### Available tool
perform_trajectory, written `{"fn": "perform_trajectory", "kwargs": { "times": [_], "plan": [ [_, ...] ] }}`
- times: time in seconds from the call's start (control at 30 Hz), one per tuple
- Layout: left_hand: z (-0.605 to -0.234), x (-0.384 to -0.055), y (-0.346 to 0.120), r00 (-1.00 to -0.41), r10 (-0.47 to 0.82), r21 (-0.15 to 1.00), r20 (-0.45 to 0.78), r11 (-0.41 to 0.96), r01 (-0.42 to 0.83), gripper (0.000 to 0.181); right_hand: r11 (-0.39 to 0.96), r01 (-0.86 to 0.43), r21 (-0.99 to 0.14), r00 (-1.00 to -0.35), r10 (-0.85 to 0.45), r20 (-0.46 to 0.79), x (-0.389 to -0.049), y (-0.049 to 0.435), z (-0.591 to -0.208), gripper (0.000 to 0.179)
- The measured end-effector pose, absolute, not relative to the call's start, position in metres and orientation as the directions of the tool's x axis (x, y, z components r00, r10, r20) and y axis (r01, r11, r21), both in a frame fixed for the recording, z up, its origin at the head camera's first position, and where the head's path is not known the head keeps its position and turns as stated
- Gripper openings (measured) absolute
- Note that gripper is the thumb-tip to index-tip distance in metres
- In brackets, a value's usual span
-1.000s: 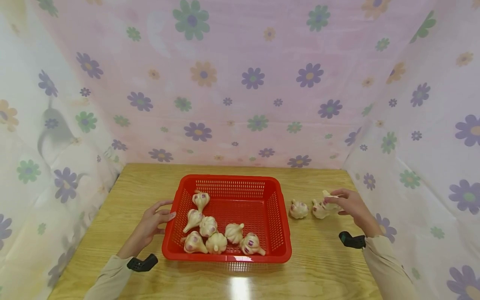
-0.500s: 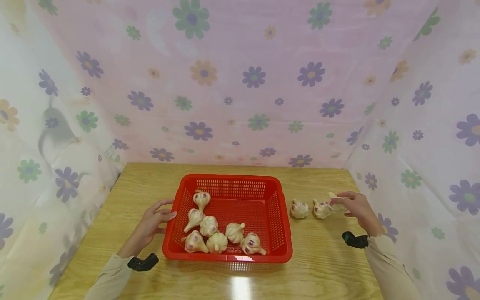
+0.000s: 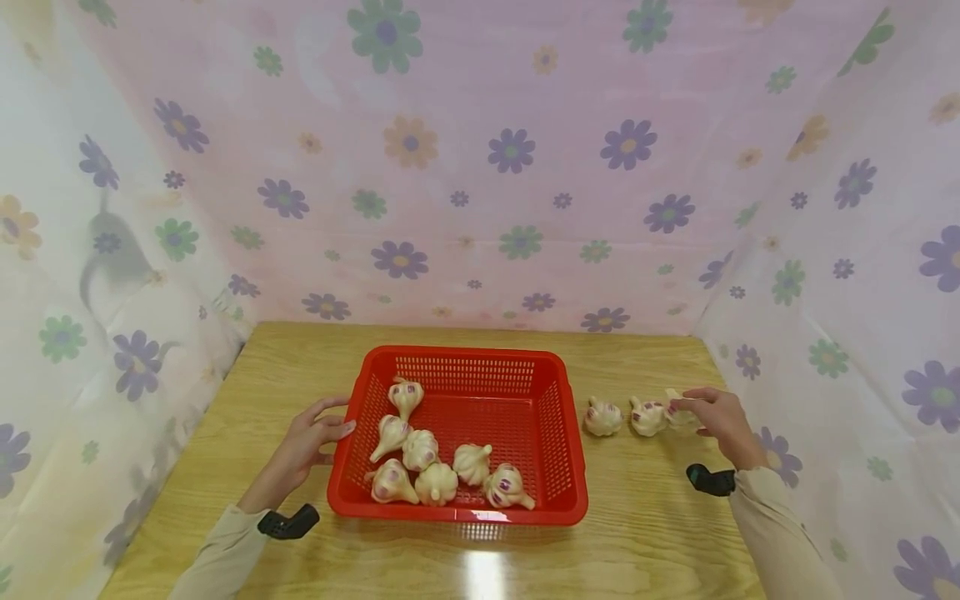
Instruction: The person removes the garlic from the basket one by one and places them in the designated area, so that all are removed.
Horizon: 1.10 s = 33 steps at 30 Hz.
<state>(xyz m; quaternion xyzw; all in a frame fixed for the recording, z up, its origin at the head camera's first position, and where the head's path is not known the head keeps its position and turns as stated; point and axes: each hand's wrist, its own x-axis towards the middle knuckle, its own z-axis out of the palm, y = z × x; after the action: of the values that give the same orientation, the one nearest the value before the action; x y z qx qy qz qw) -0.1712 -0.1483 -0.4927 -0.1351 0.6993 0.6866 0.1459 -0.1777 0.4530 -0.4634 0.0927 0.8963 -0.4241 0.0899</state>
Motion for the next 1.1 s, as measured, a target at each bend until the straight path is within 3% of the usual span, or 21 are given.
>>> {"fn": "perform_trajectory", "kwargs": {
  "times": [1.1],
  "plan": [
    [-0.497, -0.173, -0.149, -0.92, 0.007, 0.919, -0.393, 0.021, -0.393, 0.048, 0.64, 0.349, -0.684, -0.928, 0.137, -0.346, -0.196, 0.476, -0.49, 0.065]
  ]
}}
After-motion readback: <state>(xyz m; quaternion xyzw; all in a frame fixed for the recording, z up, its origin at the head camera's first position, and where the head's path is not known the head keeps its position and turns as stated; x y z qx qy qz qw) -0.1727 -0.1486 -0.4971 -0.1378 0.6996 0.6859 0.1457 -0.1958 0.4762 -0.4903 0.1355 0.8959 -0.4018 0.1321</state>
